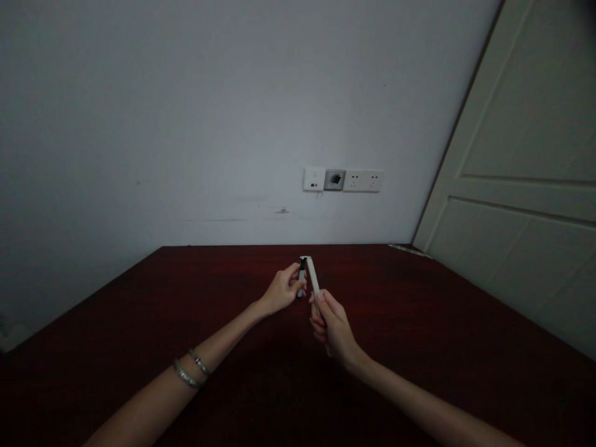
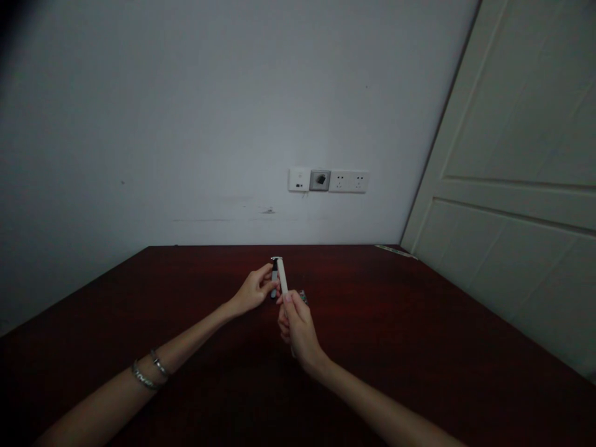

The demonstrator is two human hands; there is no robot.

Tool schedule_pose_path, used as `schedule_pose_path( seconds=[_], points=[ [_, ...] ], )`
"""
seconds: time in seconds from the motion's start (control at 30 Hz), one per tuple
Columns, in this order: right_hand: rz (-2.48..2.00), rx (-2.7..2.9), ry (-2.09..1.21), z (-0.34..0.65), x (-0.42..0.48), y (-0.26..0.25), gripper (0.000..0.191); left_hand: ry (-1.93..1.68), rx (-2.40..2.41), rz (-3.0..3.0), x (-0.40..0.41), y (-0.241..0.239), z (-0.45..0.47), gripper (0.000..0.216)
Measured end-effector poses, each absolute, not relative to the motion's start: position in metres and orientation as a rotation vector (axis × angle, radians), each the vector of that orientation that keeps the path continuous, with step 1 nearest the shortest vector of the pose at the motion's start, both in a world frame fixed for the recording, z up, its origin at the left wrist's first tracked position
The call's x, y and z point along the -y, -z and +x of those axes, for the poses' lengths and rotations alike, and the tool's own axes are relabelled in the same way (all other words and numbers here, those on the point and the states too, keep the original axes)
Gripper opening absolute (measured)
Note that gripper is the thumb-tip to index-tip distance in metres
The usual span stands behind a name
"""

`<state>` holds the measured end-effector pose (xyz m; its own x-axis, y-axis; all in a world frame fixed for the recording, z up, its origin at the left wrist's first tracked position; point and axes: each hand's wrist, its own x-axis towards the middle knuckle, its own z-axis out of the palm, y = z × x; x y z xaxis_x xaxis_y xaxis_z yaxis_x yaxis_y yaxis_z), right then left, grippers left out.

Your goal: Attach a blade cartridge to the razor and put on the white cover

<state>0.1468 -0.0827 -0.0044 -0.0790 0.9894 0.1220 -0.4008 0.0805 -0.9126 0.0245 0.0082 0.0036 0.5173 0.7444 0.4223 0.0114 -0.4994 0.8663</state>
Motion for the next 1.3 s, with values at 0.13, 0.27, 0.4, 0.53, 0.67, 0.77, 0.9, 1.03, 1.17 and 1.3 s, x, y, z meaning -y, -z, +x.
schedule_pose_path(
  seconds=[0.13, 0.27, 0.4, 0.53, 0.67, 0.77, 0.9, 1.03, 1.17, 1.3],
  points=[
    [-0.746, 1.020, -1.326, 0.146, 0.081, 0.002, 0.034, -1.059, -0.620, 1.893, -0.005, -0.008, 0.025, 0.012],
    [-0.729, 1.027, -1.312, 0.145, 0.079, 0.001, 0.032, -1.053, -0.593, 1.902, -0.001, -0.011, 0.027, 0.011],
    [-0.731, 1.032, -1.331, 0.144, 0.080, 0.001, 0.031, -1.065, -0.594, 1.878, -0.002, -0.009, 0.027, 0.010],
    [-0.715, 0.996, -1.327, 0.143, 0.077, -0.004, 0.036, -1.071, -0.602, 1.880, -0.004, -0.007, 0.025, 0.011],
    [-0.728, 1.003, -1.358, 0.139, 0.077, 0.000, 0.037, -1.103, -0.619, 1.871, -0.006, -0.008, 0.025, 0.011],
    [-0.725, 1.007, -1.369, 0.138, 0.078, 0.002, 0.036, -1.111, -0.629, 1.866, -0.007, -0.009, 0.024, 0.011],
    [-0.699, 0.963, -1.348, 0.138, 0.075, 0.002, 0.039, -1.105, -0.613, 1.866, -0.007, -0.009, 0.024, 0.012],
    [-0.724, 0.988, -1.381, 0.135, 0.078, 0.009, 0.035, -1.119, -0.638, 1.877, -0.006, -0.013, 0.024, 0.009],
    [-0.699, 0.979, -1.370, 0.133, 0.081, 0.008, 0.034, -1.109, -0.655, 1.897, -0.005, -0.014, 0.023, 0.008],
    [-0.697, 0.996, -1.356, 0.133, 0.077, 0.009, 0.034, -1.102, -0.639, 1.941, -0.005, -0.013, 0.024, 0.007]
  ],
)
